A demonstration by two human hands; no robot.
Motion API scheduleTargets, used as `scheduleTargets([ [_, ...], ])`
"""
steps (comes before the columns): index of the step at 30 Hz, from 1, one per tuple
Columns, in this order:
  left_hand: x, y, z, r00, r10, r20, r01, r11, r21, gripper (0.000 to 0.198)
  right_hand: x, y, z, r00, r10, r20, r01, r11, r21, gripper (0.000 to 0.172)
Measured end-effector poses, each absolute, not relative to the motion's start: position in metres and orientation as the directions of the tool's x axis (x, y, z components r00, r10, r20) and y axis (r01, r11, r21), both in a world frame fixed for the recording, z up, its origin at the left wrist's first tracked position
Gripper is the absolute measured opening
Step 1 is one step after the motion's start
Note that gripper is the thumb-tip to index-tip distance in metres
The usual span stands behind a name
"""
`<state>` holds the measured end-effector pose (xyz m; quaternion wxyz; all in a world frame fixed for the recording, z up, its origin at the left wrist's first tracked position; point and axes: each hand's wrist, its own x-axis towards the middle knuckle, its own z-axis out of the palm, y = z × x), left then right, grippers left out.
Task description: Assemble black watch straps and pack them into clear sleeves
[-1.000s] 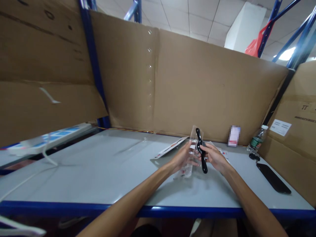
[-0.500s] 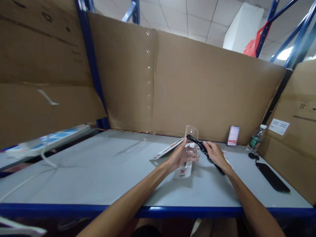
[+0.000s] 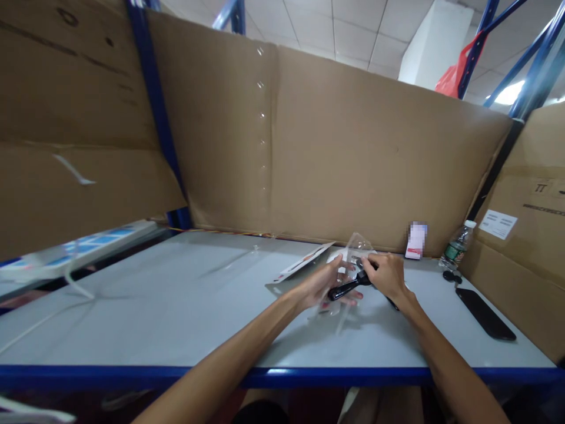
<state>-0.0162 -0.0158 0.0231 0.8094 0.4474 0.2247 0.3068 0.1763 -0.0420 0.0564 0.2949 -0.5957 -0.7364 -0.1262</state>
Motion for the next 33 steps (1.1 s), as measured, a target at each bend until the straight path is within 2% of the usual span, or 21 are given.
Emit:
scheduleTargets([
  [4,-0.015,-0.019,0.022,0.747,0.658,-0.1,-0.275,0.442,0.854,0.055,0.168,-0.045,0.051,-0.178,0.762,0.622,0.922,0.35,-0.165,0.034],
  [10,-0.007,-0.033,0.028,0.803,0.586,-0.112,-0.212,0.456,0.865,0.06,0.163,-0.048,0.049,-0.241,0.728,0.641,0.846,0.481,-0.229,0.029],
  [20,-0.007,-0.037,0.03,0.846,0.513,-0.147,-0.161,0.509,0.846,0.066,0.16,-0.05,0.05,-0.301,0.72,0.625,0.793,0.553,-0.256,0.031],
  [24,-0.006,-0.039,0.034,0.82,0.541,-0.186,-0.165,0.535,0.829,0.062,0.157,-0.049,0.05,-0.314,0.715,0.624,0.755,0.587,-0.293,0.031],
  [29,-0.007,-0.03,0.027,0.813,0.547,-0.202,-0.221,0.609,0.762,0.052,0.156,-0.041,0.048,-0.222,0.74,0.635,0.641,0.601,-0.478,0.025],
  [33,-0.014,-0.024,0.028,0.746,0.634,-0.204,-0.323,0.612,0.722,0.031,0.178,-0.028,0.05,0.021,0.746,0.666,0.582,0.532,-0.615,0.026],
])
